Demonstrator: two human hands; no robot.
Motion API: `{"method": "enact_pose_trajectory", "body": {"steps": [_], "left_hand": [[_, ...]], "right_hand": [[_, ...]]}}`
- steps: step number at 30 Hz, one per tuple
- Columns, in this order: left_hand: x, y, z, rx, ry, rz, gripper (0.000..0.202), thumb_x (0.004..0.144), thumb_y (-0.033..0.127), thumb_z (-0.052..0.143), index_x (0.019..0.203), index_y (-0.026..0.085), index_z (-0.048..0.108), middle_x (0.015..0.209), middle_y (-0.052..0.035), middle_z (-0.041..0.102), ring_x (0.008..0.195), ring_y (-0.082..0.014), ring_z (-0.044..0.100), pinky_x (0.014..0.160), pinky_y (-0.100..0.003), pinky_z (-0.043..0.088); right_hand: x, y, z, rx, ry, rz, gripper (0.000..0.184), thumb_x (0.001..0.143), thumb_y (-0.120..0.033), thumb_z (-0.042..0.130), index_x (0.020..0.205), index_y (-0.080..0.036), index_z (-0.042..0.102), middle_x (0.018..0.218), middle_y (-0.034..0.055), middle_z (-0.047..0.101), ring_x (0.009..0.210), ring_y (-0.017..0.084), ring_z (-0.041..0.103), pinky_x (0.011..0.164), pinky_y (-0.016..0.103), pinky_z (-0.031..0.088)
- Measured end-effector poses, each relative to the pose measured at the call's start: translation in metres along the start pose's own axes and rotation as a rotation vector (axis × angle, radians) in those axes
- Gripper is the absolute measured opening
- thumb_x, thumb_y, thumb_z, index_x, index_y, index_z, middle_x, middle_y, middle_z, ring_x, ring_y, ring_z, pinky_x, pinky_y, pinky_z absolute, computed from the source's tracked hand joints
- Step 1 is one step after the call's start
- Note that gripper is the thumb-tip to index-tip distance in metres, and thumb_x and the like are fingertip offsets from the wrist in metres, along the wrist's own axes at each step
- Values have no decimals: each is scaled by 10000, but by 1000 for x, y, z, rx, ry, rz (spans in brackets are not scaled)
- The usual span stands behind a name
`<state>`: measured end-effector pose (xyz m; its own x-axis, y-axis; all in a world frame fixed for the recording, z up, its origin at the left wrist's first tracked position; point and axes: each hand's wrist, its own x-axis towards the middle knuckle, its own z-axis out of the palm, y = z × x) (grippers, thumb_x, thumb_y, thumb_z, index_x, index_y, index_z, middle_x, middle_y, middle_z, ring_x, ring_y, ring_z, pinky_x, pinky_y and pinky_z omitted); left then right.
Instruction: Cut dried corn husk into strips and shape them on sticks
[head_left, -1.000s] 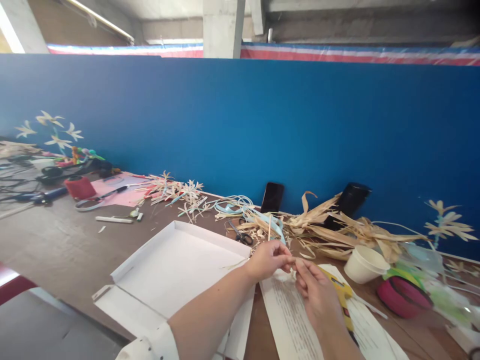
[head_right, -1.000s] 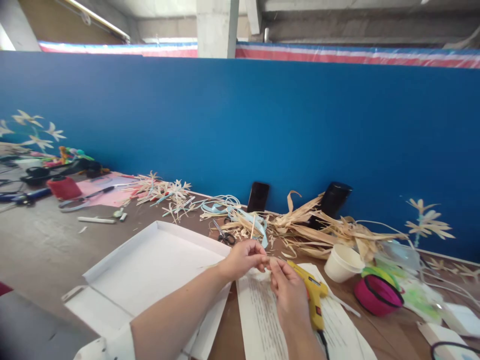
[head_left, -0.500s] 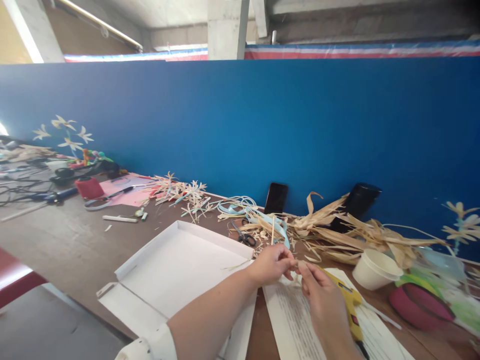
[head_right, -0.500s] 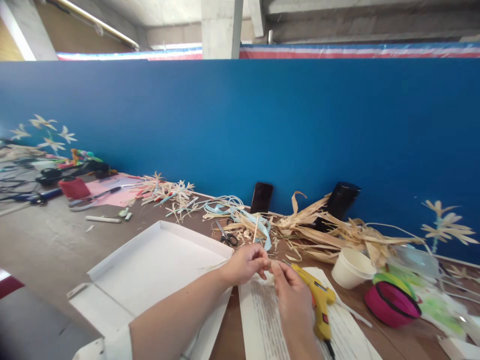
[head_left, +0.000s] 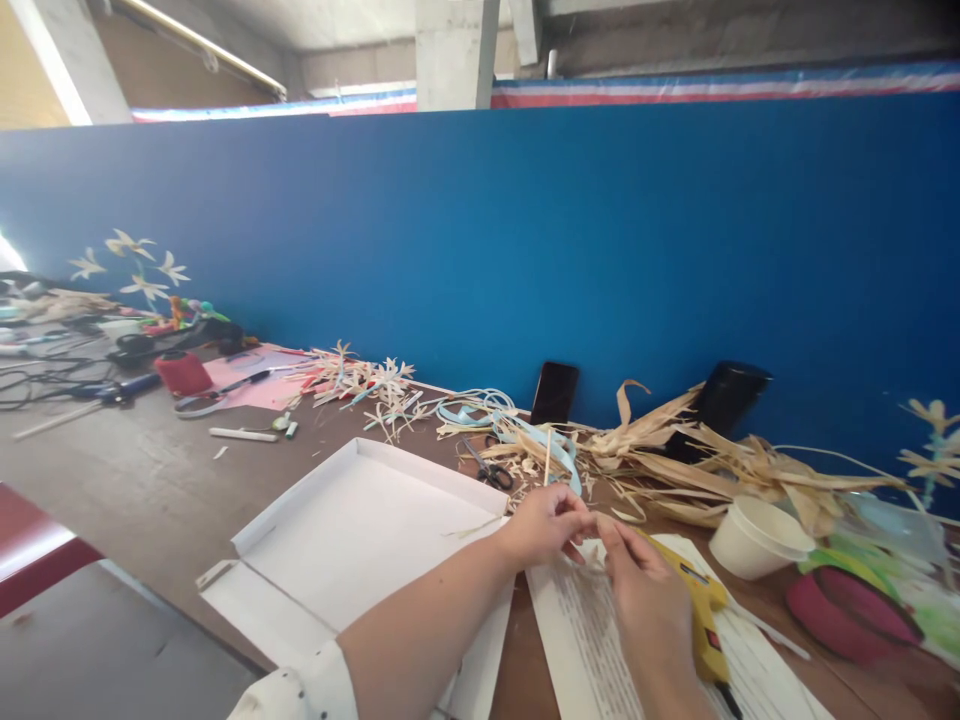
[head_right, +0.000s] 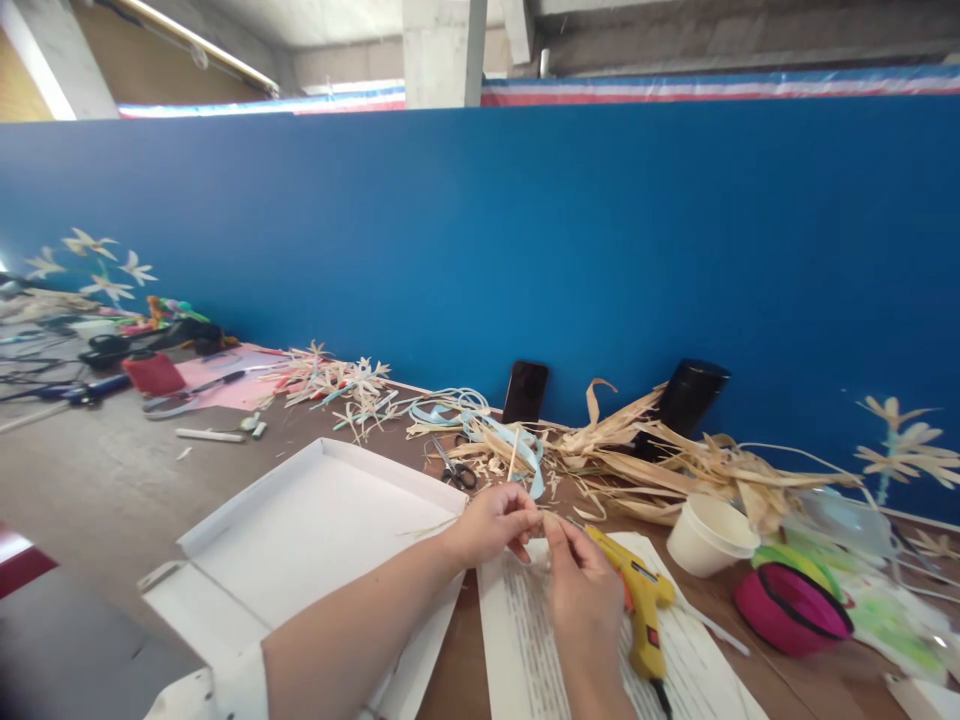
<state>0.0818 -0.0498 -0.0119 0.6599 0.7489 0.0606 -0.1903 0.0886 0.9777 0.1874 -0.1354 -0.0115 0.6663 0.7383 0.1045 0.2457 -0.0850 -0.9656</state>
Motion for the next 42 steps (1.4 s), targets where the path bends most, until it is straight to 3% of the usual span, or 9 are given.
{"method": "enact_pose_trajectory", "body": {"steps": [3, 7, 20, 24, 29, 31, 34, 37, 42], "left_hand": [[-2, 8, 1, -122, 0, -51, 379, 632, 438, 696, 737, 110, 539, 667, -23, 587, 564, -89, 543, 484, -226, 509], [-2, 10, -1, -244, -24, -110, 394, 617, 430, 720, 756, 91, 575, 707, -57, 625, 596, -105, 582, 496, -212, 500], [-2, 17, -10, -290, -53, -155, 323, 639, 319, 738, 820, 81, 617, 769, -80, 654, 645, -112, 624, 620, -227, 513], [3, 21, -28, -33, 97, -76, 214, 698, 262, 676, 834, 109, 611, 734, -49, 644, 635, -112, 607, 680, -276, 506], [3, 23, -46, 726, 275, 77, 112, 715, 278, 625, 755, 181, 662, 750, -6, 646, 713, -139, 588, 724, -267, 455], [1, 24, -49, 926, 326, 96, 137, 722, 328, 616, 735, 202, 668, 772, 1, 649, 738, -148, 583, 721, -260, 439], [0, 24, -51, 1079, 371, 91, 201, 738, 393, 597, 727, 205, 669, 784, -10, 639, 746, -155, 573, 701, -252, 428], [1, 22, -52, 1174, 352, 173, 177, 791, 294, 528, 785, 217, 687, 831, -22, 635, 824, -161, 567, 740, -249, 423], [-1, 18, -45, 1282, 311, 264, 235, 821, 244, 465, 865, 224, 695, 854, -44, 621, 873, -167, 551, 767, -246, 419]], "right_hand": [[0, 1, 3, 380, -69, 160, 335, 655, -478, 691, 857, -210, 697, 508, -43, 489, 460, 105, 388, 399, 218, 284], [-1, -2, 5, 694, -132, 287, 308, 577, -359, 790, 801, -175, 685, 560, -48, 483, 444, 46, 313, 351, 154, 225], [0, -3, -1, 807, -97, 316, 265, 597, -284, 790, 810, -153, 701, 765, -13, 553, 461, -1, 329, 322, 97, 246], [3, 0, -5, 824, -77, 282, 238, 642, -272, 765, 835, -151, 698, 771, -15, 538, 464, -8, 326, 331, 91, 251], [4, 3, -5, 807, -79, 267, 240, 654, -275, 757, 849, -148, 695, 753, -17, 523, 465, -6, 319, 329, 90, 244], [5, 3, -4, 807, -79, 263, 243, 656, -277, 756, 853, -151, 692, 753, -20, 517, 466, -6, 317, 328, 89, 239], [5, 2, -4, 812, -85, 271, 248, 648, -274, 760, 850, -150, 686, 783, -13, 525, 473, -4, 327, 327, 90, 238], [4, -2, -5, 820, -97, 251, 246, 651, -275, 757, 848, -152, 676, 812, -10, 529, 475, -3, 329, 331, 94, 248], [0, -10, -4, 840, -118, 148, 184, 652, -237, 761, 724, -179, 602, 643, -67, 423, 461, 20, 327, 336, 114, 239]]}}
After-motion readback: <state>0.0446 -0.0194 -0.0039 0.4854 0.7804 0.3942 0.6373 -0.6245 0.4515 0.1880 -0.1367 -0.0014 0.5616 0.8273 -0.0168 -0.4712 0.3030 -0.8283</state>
